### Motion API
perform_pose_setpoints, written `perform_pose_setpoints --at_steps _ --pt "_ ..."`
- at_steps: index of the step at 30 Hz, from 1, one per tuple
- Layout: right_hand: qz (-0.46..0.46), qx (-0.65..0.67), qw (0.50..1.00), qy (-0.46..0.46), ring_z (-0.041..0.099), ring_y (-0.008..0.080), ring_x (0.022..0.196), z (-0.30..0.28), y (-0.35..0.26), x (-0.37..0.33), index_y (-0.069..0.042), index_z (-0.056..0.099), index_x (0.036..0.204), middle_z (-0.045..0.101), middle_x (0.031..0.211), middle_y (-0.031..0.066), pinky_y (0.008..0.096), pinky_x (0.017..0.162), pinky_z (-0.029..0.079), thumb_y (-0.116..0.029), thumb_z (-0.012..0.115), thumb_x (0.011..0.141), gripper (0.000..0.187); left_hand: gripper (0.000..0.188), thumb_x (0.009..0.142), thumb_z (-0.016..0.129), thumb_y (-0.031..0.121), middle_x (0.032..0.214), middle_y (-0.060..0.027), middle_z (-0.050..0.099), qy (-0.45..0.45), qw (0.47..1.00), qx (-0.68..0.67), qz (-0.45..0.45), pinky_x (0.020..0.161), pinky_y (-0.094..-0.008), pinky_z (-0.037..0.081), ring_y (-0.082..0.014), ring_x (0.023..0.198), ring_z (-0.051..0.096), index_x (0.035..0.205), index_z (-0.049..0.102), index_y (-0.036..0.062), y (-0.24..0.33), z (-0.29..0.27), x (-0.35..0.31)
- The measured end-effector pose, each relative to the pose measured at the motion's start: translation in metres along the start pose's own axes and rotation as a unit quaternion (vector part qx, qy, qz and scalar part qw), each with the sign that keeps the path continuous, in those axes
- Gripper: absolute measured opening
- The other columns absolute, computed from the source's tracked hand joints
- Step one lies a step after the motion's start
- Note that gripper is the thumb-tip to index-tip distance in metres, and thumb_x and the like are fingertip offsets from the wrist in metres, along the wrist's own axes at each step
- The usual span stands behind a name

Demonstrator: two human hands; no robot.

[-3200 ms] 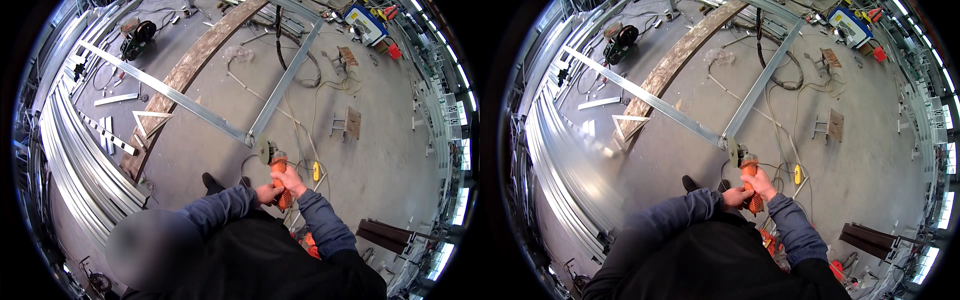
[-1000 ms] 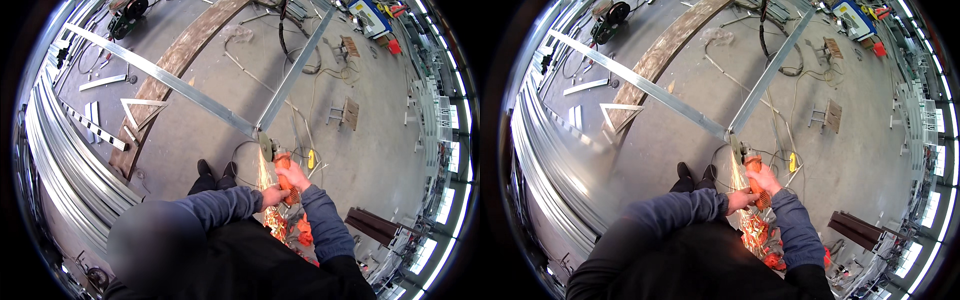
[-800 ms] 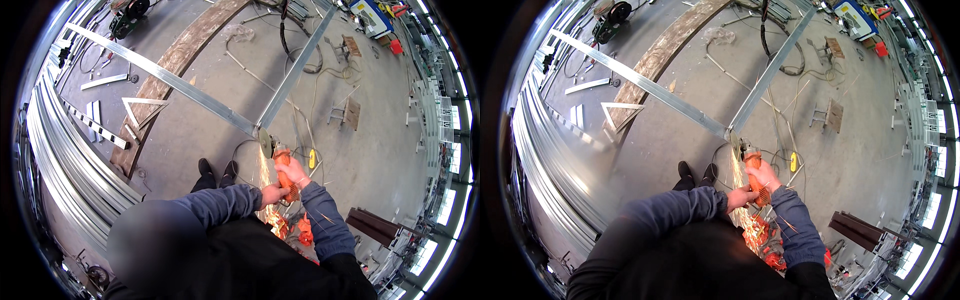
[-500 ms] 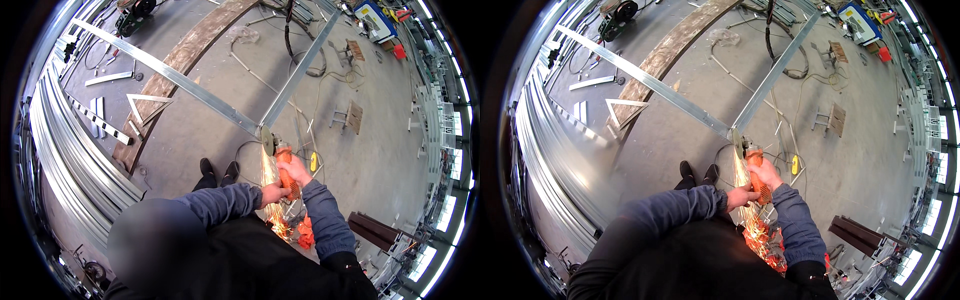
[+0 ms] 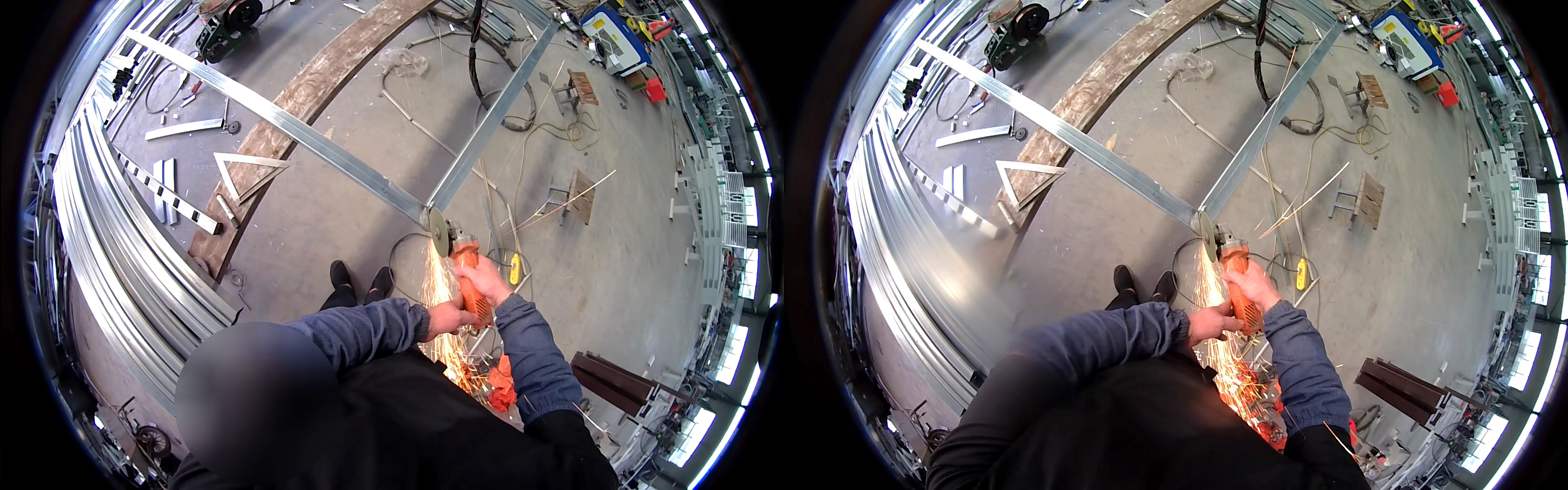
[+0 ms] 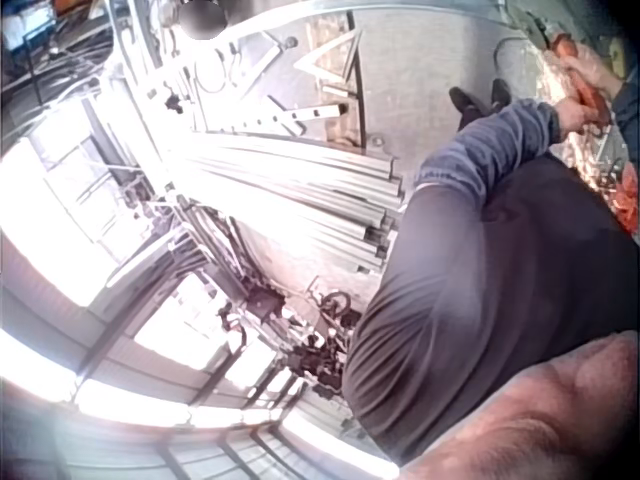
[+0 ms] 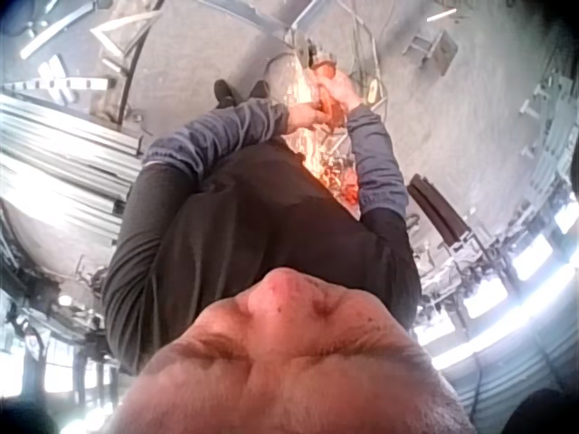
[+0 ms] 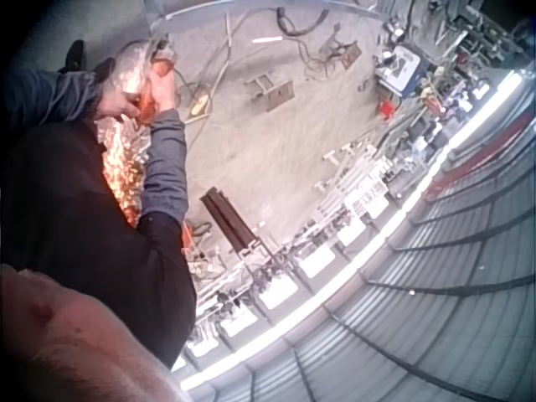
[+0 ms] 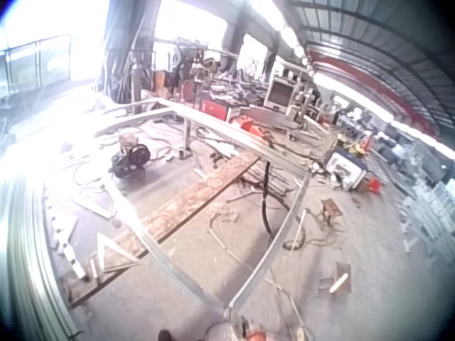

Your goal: The person uses an angle grinder to cut and grind metal frame components in a workshop. They measure and mark the metal with a square and marker, then cut along the marked lines, producing sparks. The person moves around the workspace to access different sections of the frame.

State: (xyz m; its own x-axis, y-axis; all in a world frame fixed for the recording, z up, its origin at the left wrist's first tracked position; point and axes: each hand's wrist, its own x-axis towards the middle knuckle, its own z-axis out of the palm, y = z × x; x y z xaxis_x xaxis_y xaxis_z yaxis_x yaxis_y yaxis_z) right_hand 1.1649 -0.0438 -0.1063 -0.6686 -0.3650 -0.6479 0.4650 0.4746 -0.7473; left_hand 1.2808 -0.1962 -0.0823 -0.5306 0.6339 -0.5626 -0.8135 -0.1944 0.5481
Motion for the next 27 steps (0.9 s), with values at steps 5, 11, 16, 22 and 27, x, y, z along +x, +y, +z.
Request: perform_pose_setpoints --at_steps 5,11,16,22,27 --pt "0.013 0.001 1.0 0.002 0.064 0.016 0.074 -0.001 0.001 0.002 -0.002 0.062 0.122 0.064 0.092 0.0039 0.033 0.065 0.055 -0.016 0.075 0.088 0.038 0.074 0.091 0.076 0.03 0.12 -0.0016 0.068 0.025 0.999 -0.016 0.035 0.071 -0.0282 0.049 -0.0113 0.09 0.059 0.154 0.043 0.0093 -0.004 0.002 0.0" --pt "0.015 -0.042 0.999 0.014 0.068 0.0178 0.094 -0.002 0.001 0.002 0.001 0.067 0.121 0.074 0.108 0.0082 0.0338 0.085 0.054 -0.024 0.076 0.086 0.044 0.084 0.097 0.07 0.03 0.162 0.0007 0.045 -0.034 0.999 0.025 -0.002 0.095 -0.0395 0.048 -0.0185 0.131 0.05 0.167 0.024 0.0191 -0.001 -0.004 -0.001" --pt "0.04 -0.067 0.997 0.013 0.068 0.0182 0.091 -0.005 0.004 0.005 0.001 0.067 0.12 0.074 0.105 0.0081 0.0337 0.084 0.054 -0.025 0.076 0.087 0.043 0.09 0.097 0.07 0.029 0.168 0.0007 0.038 -0.053 0.998 0.014 0.001 0.097 -0.0408 0.048 -0.0186 0.134 0.048 0.17 0.017 0.021 -0.001 -0.006 0.001" --pt "0.004 -0.028 1.0 -0.001 0.067 0.018 0.073 -0.009 0.004 0.005 -0.001 0.062 0.126 0.065 0.093 0.0057 0.0346 0.065 0.057 -0.016 0.075 0.088 0.043 0.096 0.096 0.071 0.03 0.172 0.0009 0.032 -0.062 0.998 0.01 -0.005 0.102 -0.0433 0.047 -0.02 0.141 0.043 0.171 0.012 0.022 0.009 -0.004 -0.008" --pt "0.01 0.013 1.0 0.002 0.066 0.0175 0.088 0.001 -0.006 0.002 -0.002 0.064 0.127 0.069 0.104 0.0053 0.0339 0.08 0.054 -0.019 0.076 0.087 0.044 0.095 0.096 0.071 0.031 0.171 0.0011 0.032 -0.059 0.998 0.001 -0.004 0.103 -0.0437 0.047 -0.0204 0.143 0.042 0.171 0.013 0.023 0.007 -0.007 -0.007"
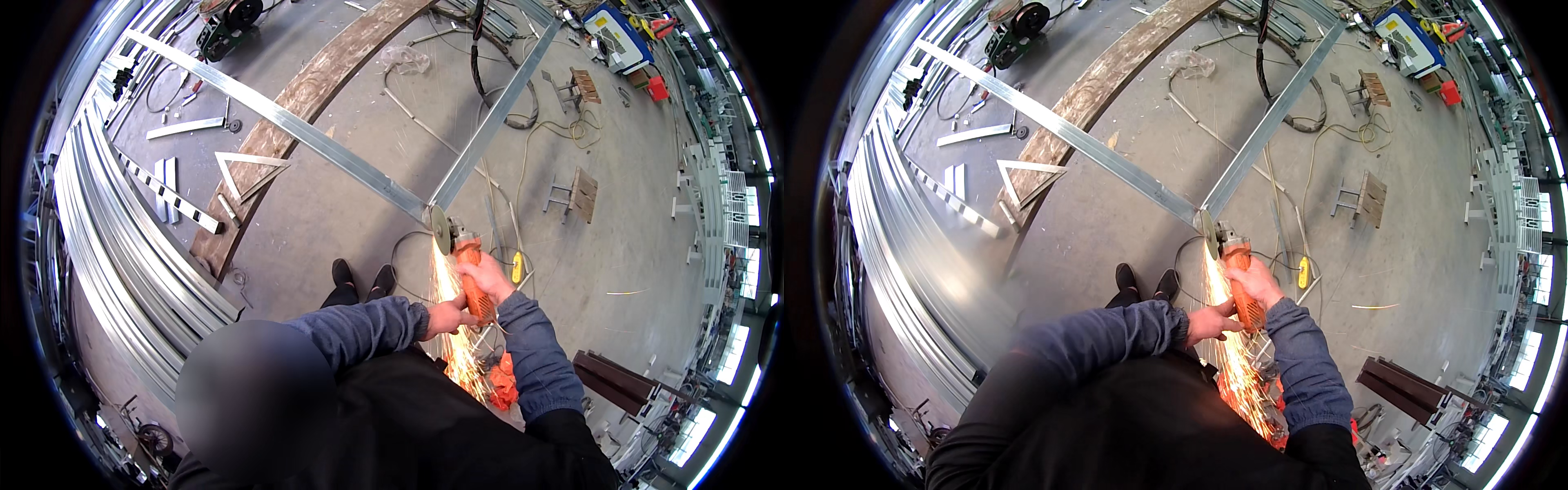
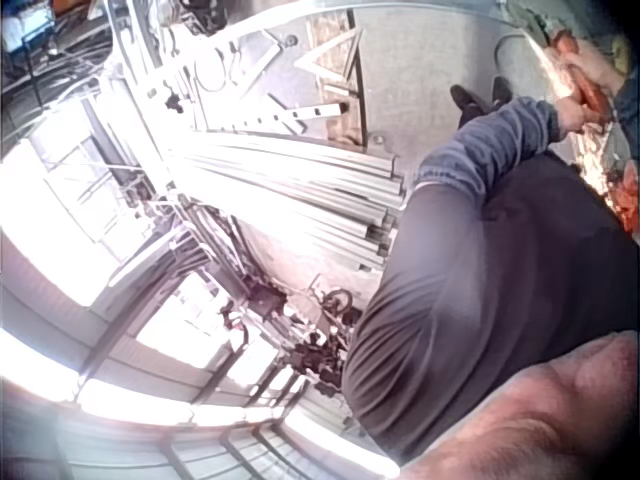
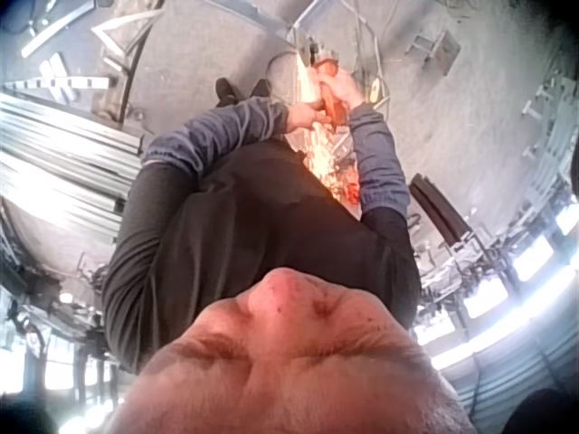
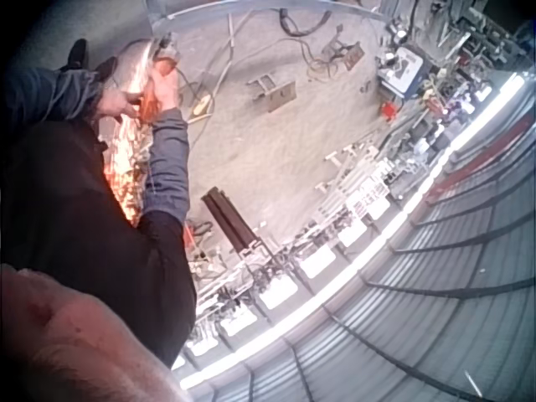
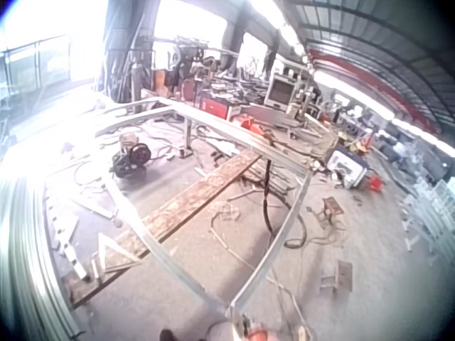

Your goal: The person uses an angle grinder to cut and grind metal frame components in a workshop. They measure and mark the metal with a square and marker, then cut along the marked lines, producing sparks. The person moves around the workspace to access different sections of the frame.

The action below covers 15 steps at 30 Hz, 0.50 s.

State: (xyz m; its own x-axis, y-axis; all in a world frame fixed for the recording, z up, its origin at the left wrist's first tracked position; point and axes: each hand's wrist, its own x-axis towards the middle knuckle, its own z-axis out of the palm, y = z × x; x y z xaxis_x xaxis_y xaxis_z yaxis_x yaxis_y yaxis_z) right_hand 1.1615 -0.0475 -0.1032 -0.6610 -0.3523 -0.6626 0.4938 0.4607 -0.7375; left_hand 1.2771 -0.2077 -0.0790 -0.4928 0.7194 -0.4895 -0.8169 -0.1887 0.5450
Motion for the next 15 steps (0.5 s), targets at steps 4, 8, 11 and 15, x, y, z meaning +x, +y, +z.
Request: perform_pose_setpoints --at_steps 4,8,11,15 --pt "0.013 -0.006 1.0 -0.017 0.065 0.0172 0.095 -0.004 0.005 0.003 -0.003 0.066 0.127 0.071 0.109 0.0051 0.0339 0.087 0.053 -0.02 0.076 0.087 0.045 0.093 0.097 0.071 0.031 0.171 0.0016 0.033 -0.005 1.0 0.007 -0.005 0.103 -0.0438 0.047 -0.0204 0.143 0.041 0.171 0.014 0.0242 0.003 -0.001 -0.001" --pt "0.008 -0.041 0.999 0.006 0.065 0.0176 0.095 -0.002 -0.001 0.001 -0.002 0.065 0.129 0.071 0.108 0.0052 0.0338 0.088 0.053 -0.02 0.075 0.088 0.046 0.092 0.098 0.07 0.031 0.171 0.0022 0.033 -0.011 0.999 0.028 -0.011 0.104 -0.0438 0.046 -0.0203 0.143 0.041 0.171 0.014 0.0244 0.008 -0.001 -0.003" --pt "0.018 -0.025 1.0 0.001 0.066 0.0176 0.097 0.002 -0.014 -0.005 -0.001 0.065 0.13 0.072 0.109 0.0061 0.0333 0.088 0.053 -0.021 0.074 0.088 0.047 0.091 0.098 0.07 0.031 0.171 0.002 0.034 0.006 1.0 0.008 -0.01 0.103 -0.0433 0.047 -0.0202 0.143 0.042 0.17 0.015 0.024 0.002 -0.001 0.001" --pt "-0.016 -0.044 0.999 -0.001 0.066 0.0169 0.097 0.0 -0.013 -0.004 -0.001 0.066 0.129 0.072 0.11 0.0066 0.0327 0.088 0.053 -0.021 0.074 0.088 0.046 0.091 0.098 0.07 0.032 0.171 0.0019 0.033 0.011 1.0 0.012 -0.014 0.102 -0.0436 0.048 -0.0205 0.144 0.042 0.17 0.015 0.0238 0.003 0.0 0.001"
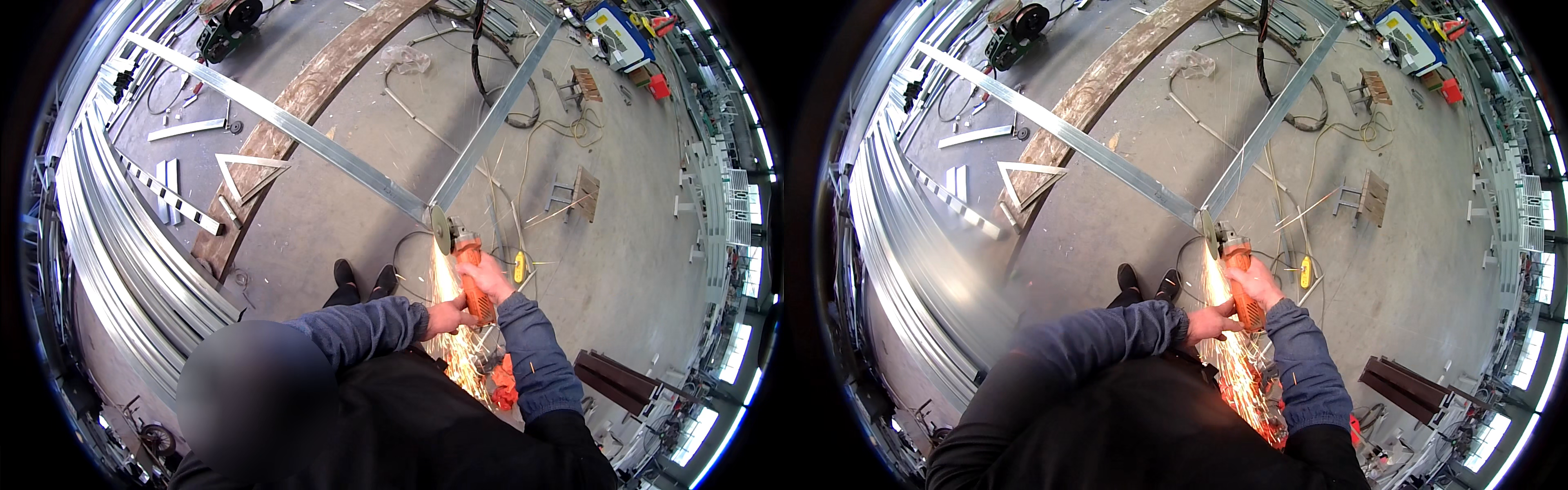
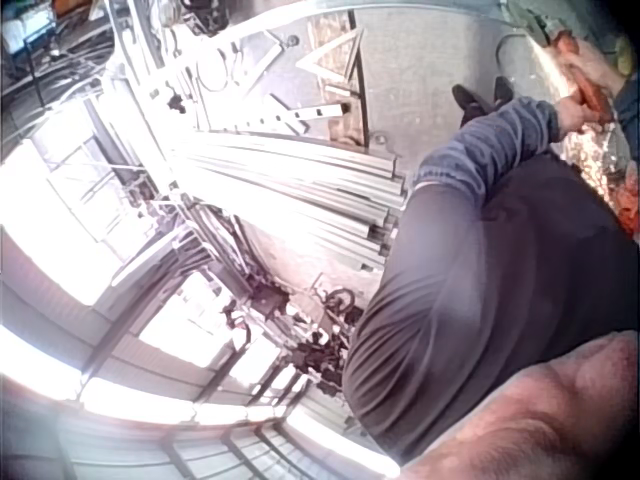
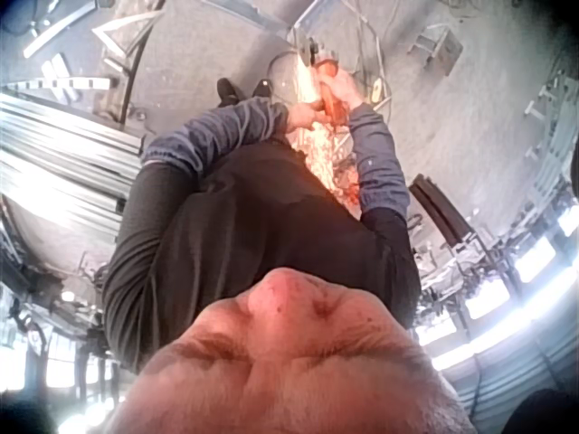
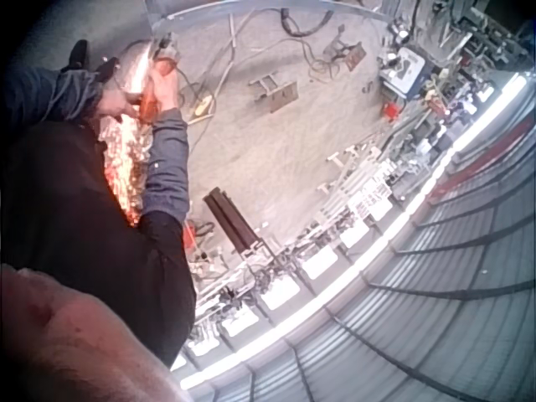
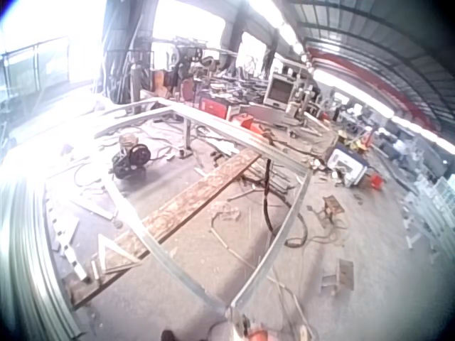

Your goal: The person uses an angle grinder to cut and grind metal frame components in a workshop. They measure and mark the metal with a square and marker, then cut along the marked lines, producing sparks. The person moves around the workspace to access different sections of the frame.

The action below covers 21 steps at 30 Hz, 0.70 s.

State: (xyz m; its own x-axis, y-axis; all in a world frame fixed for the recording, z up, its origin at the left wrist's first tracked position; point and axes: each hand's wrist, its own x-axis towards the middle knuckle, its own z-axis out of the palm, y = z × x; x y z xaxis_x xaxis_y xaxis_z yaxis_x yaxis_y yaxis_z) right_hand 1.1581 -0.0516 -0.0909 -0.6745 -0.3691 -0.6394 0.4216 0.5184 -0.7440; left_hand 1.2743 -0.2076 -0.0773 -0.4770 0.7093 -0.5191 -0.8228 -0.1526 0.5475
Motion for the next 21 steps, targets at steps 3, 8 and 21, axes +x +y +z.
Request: perform_pose_setpoints --at_steps 3,8,21 --pt "0.017 -0.032 0.999 -0.005 0.067 0.0169 0.097 -0.001 -0.005 0.001 -0.001 0.066 0.128 0.072 0.11 0.0064 0.033 0.088 0.054 -0.022 0.074 0.088 0.046 0.092 0.098 0.071 0.032 0.171 0.0018 0.032 -0.005 1.0 0.005 0.002 0.102 -0.0436 0.048 -0.0206 0.144 0.041 0.17 0.015 0.0242 -0.001 -0.002 0.001" --pt "0.016 0.004 1.0 0.001 0.067 0.017 0.096 0.0 0.002 0.004 -0.001 0.066 0.127 0.072 0.109 0.0059 0.0336 0.087 0.054 -0.023 0.076 0.087 0.047 0.093 0.098 0.071 0.032 0.172 0.0019 0.032 0.005 1.0 0.006 0.006 0.102 -0.044 0.048 -0.0204 0.143 0.042 0.171 0.013 0.024 0.002 0.0 -0.002" --pt "0.002 -0.013 1.0 0.013 0.065 0.0145 0.094 0.0 0.009 0.01 -0.002 0.065 0.129 0.07 0.109 0.0037 0.0306 0.086 0.054 -0.019 0.075 0.087 0.046 0.091 0.098 0.071 0.032 0.171 0.002 0.032 0.01 1.0 0.006 0.011 0.1 -0.0409 0.047 -0.0193 0.141 0.043 0.17 0.016 0.0231 0.004 0.001 -0.002"
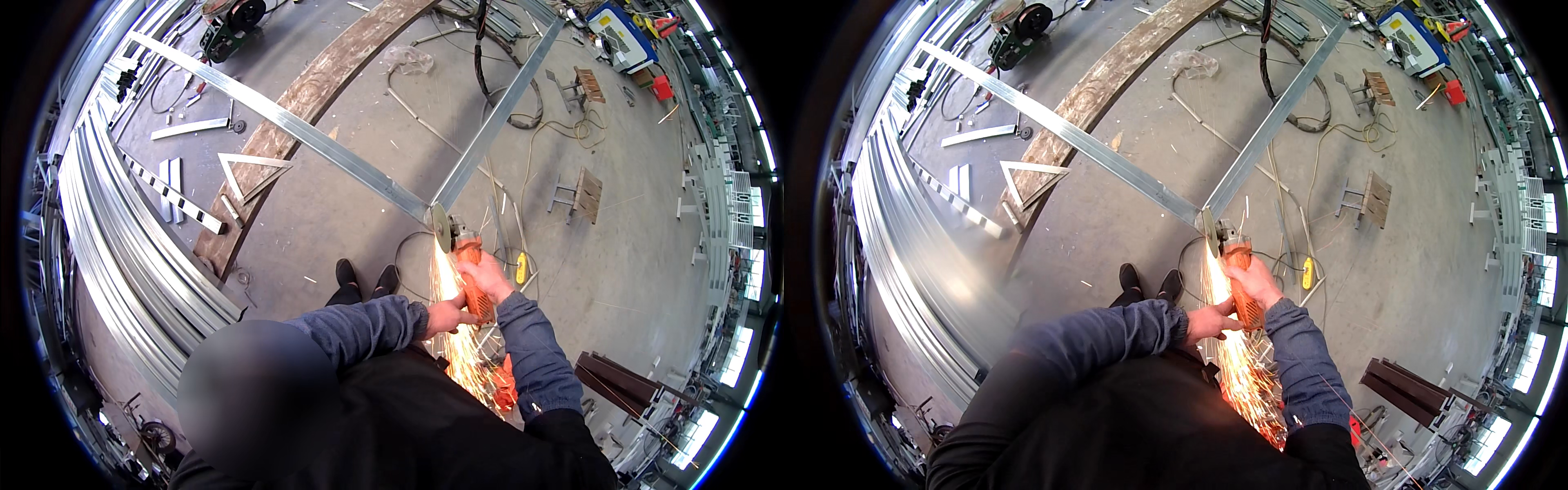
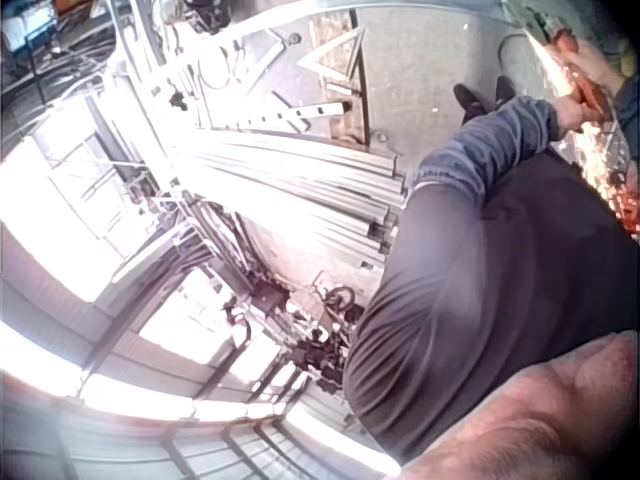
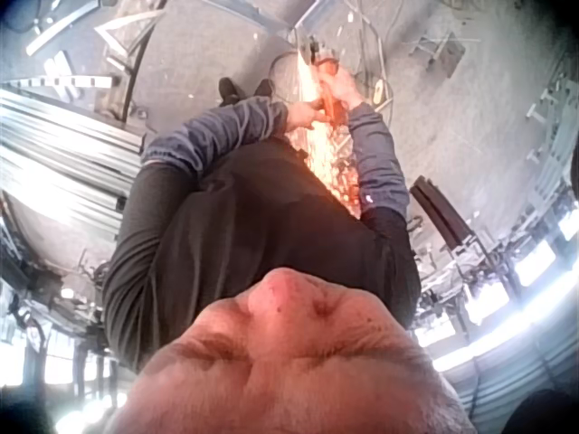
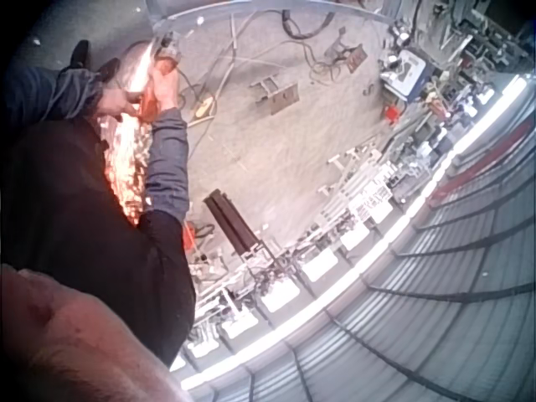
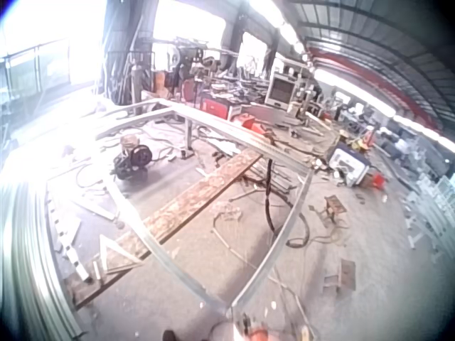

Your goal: The person uses an angle grinder to cut and grind metal frame components in a workshop. They measure and mark the metal with a square and marker, then cut along the marked lines, producing sparks. The person moves around the workspace to access different sections of the frame.

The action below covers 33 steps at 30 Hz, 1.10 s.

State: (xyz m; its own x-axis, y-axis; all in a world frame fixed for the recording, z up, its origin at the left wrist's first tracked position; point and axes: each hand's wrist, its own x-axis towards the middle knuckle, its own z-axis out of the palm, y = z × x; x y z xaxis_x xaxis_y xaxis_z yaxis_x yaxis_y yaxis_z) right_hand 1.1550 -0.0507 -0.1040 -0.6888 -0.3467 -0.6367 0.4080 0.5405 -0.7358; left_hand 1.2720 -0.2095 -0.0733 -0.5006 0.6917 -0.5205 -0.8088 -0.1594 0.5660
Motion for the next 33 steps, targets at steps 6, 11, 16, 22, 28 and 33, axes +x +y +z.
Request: perform_pose_setpoints --at_steps 6,11,16,22,28,33 --pt "0.018 0.021 1.0 -0.002 0.065 0.0149 0.097 0.002 -0.001 -0.003 0.0 0.066 0.124 0.071 0.11 0.0055 0.032 0.087 0.053 -0.021 0.076 0.087 0.044 0.087 0.098 0.071 0.032 0.169 0.0018 0.036 -0.008 1.0 0.005 -0.024 0.098 -0.0384 0.047 -0.0176 0.139 0.044 0.169 0.021 0.0201 0.003 -0.003 -0.002" --pt "0.006 0.038 0.999 -0.008 0.064 0.0141 0.098 0.002 -0.006 -0.005 0.0 0.065 0.124 0.07 0.113 0.006 0.0317 0.087 0.053 -0.021 0.076 0.087 0.044 0.088 0.099 0.071 0.032 0.17 0.0008 0.034 -0.017 1.0 -0.009 -0.015 0.099 -0.0401 0.048 -0.0188 0.14 0.043 0.169 0.019 0.0203 -0.008 -0.008 0.006" --pt "0.028 -0.007 1.0 -0.01 0.064 0.0143 0.096 0.003 -0.022 -0.007 -0.001 0.066 0.123 0.07 0.109 0.0037 0.0321 0.086 0.053 -0.02 0.076 0.087 0.042 0.09 0.099 0.069 0.03 0.171 0.0011 0.032 0.006 1.0 -0.01 -0.015 0.102 -0.0428 0.047 -0.0205 0.143 0.041 0.17 0.015 0.0221 -0.001 -0.004 -0.001" --pt "0.004 0.041 0.999 0.0 0.065 0.0145 0.091 0.005 -0.003 0.0 -0.001 0.068 0.12 0.071 0.102 0.0027 0.0329 0.084 0.054 -0.019 0.074 0.089 0.037 0.093 0.098 0.071 0.029 0.169 0.004 0.034 0.0 1.0 0.006 -0.014 0.099 -0.0415 0.047 -0.0177 0.137 0.044 0.171 0.013 0.0236 0.002 -0.005 -0.002" --pt "-0.014 0.017 1.0 0.022 0.065 0.0156 0.09 0.006 0.001 0.001 0.0 0.068 0.12 0.072 0.103 0.005 0.0334 0.084 0.054 -0.022 0.076 0.087 0.041 0.094 0.097 0.071 0.031 0.167 0.0059 0.036 0.002 1.0 0.0 -0.027 0.096 -0.0398 0.048 -0.0158 0.133 0.046 0.171 0.013 0.0243 -0.007 -0.009 0.005" --pt "-0.027 0.009 1.0 0.008 0.066 0.0171 0.077 0.006 -0.001 0.005 -0.002 0.065 0.115 0.068 0.094 0.0047 0.0344 0.071 0.056 -0.021 0.076 0.088 0.035 0.095 0.097 0.071 0.032 0.168 0.0054 0.035 0.007 0.999 0.011 -0.032 0.099 -0.041 0.047 -0.0167 0.136 0.045 0.171 0.012 0.0244 -0.006 -0.011 0.006"
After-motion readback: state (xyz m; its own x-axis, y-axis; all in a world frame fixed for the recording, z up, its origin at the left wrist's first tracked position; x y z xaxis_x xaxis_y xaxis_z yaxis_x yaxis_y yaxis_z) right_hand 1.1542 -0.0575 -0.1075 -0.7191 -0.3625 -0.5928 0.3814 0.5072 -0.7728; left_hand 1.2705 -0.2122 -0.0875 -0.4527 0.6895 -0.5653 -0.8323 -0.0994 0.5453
